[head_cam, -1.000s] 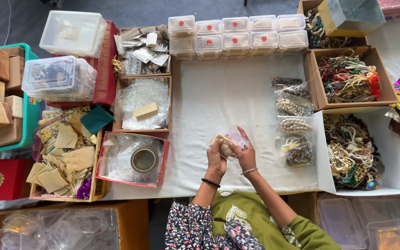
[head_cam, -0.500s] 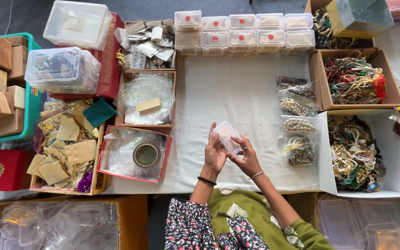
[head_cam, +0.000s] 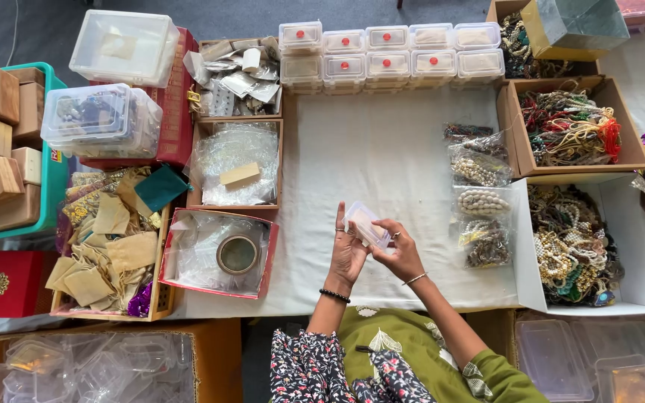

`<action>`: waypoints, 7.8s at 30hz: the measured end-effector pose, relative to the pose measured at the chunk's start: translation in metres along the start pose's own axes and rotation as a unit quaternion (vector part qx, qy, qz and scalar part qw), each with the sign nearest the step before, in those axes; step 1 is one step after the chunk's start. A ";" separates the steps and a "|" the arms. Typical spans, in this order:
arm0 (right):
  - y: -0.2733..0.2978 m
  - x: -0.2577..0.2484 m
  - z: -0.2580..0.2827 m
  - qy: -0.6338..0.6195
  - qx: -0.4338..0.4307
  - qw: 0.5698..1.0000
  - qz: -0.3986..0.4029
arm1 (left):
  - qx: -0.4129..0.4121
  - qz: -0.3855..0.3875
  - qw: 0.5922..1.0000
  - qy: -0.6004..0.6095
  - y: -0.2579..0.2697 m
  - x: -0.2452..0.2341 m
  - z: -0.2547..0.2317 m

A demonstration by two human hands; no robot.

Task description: The person packs various jewelry items, including necklaces and bracelets, into small plastic bags and then places them into small plastic containers. They also handle small cloth pouches and place them into containers. The task involves repeatedly picking up items, bagging them, and organizing them into boxes on a table.

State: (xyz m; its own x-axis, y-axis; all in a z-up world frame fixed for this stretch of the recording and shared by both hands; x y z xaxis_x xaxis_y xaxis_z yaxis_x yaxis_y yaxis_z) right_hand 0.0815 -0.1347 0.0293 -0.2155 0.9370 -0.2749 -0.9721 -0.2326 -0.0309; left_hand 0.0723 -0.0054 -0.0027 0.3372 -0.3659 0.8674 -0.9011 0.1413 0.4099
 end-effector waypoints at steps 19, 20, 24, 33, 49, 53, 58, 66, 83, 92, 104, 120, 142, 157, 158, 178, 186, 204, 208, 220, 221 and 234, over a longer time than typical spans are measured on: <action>-0.104 -0.024 -0.081 0.433 -0.007 0.898 0.075 | -0.202 -0.144 0.365 -0.897 0.013 -0.096 0.028; -0.125 -0.022 -0.081 0.444 -0.035 0.891 0.084 | -0.215 -0.148 0.358 -0.896 0.014 -0.092 0.026; -0.254 -0.028 -0.032 0.502 -0.185 0.844 0.030 | -0.224 -0.173 0.339 -0.897 -0.001 -0.101 0.027; -0.452 -0.036 0.078 0.505 -0.166 0.846 0.026 | -0.291 -0.179 0.349 -0.873 -0.007 -0.098 0.025; -0.414 0.003 -0.019 0.418 -0.031 0.908 0.001 | -0.022 -0.230 0.294 -0.928 0.016 -0.169 0.048; -0.247 0.016 -0.048 0.380 -0.209 0.889 -0.149 | 0.045 -0.228 0.280 -0.931 -0.020 -0.153 0.033; -0.027 0.045 -0.082 0.520 -0.140 0.842 -0.002 | -0.074 -0.193 0.346 -0.915 -0.025 -0.122 0.029; -0.016 -0.148 -0.102 0.443 -0.040 0.860 -0.252 | -0.254 -0.183 0.368 -0.875 -0.001 -0.087 0.023; 0.091 -0.410 -0.126 0.557 0.351 0.748 -0.088 | -0.215 -0.167 0.383 -0.882 0.005 -0.096 0.022; -0.012 -0.372 -0.194 0.611 0.291 0.734 -0.047 | -0.214 -0.182 0.360 -0.890 0.005 -0.100 0.023; 0.039 -0.478 -0.176 0.658 0.404 0.629 -0.092 | -0.210 -0.153 0.347 -0.901 0.002 -0.114 0.027; 0.011 -0.403 -0.159 0.565 0.009 0.728 -0.388 | -0.231 -0.152 0.343 -0.898 0.002 -0.110 0.023; -0.047 -0.151 0.152 -0.315 0.058 0.945 -0.070 | 0.099 0.216 0.796 -0.557 -0.045 0.156 0.030; -0.044 -0.048 0.221 -0.046 -0.146 0.980 0.128 | -0.071 0.102 0.982 0.141 -0.071 0.036 0.045; -0.047 -0.045 0.214 0.110 -0.110 0.982 0.105 | -0.093 0.122 0.970 0.187 -0.066 0.045 0.045; -0.113 -0.006 -0.007 0.204 -0.033 0.971 -0.119 | -0.015 0.099 0.995 -0.019 -0.056 0.065 0.013; -0.074 0.053 0.004 0.181 -0.127 0.975 0.009 | 0.034 0.126 0.991 -0.001 -0.135 -0.010 0.036; -0.053 0.036 0.046 0.275 -0.248 0.925 -0.087 | -0.011 0.376 0.907 0.190 -0.058 0.076 0.016; -0.104 0.044 0.038 0.480 -0.278 0.831 0.052 | -0.032 0.310 0.940 0.137 -0.053 0.078 0.032; -0.082 0.001 -0.059 0.046 0.212 0.971 -0.104 | -0.035 0.036 0.998 -0.030 -0.076 0.016 0.034; -0.076 0.000 -0.063 0.046 0.158 0.977 -0.136 | -0.016 0.025 0.998 -0.062 -0.077 0.014 0.030; -0.086 -0.043 0.035 0.122 0.042 0.976 -0.177 | 0.052 -0.185 0.951 -0.243 -0.063 -0.029 -0.013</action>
State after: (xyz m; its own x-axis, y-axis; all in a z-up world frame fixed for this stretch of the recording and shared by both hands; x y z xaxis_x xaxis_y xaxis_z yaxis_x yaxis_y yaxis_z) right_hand 0.1715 -0.1461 0.0772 0.1544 0.8622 -0.4825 -0.9879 0.1266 -0.0900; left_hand 0.1232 0.0081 -0.0497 0.4937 -0.7587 0.4250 -0.7755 -0.1630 0.6100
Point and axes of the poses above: each hand's wrist, its own y-axis away from the middle knuckle, its own x-axis out of the palm, z = x × y, the point moved 8 cm from there along -y, towards the middle knuckle, and after that the axes turned 4 degrees about -x, right-handed, at the moved point
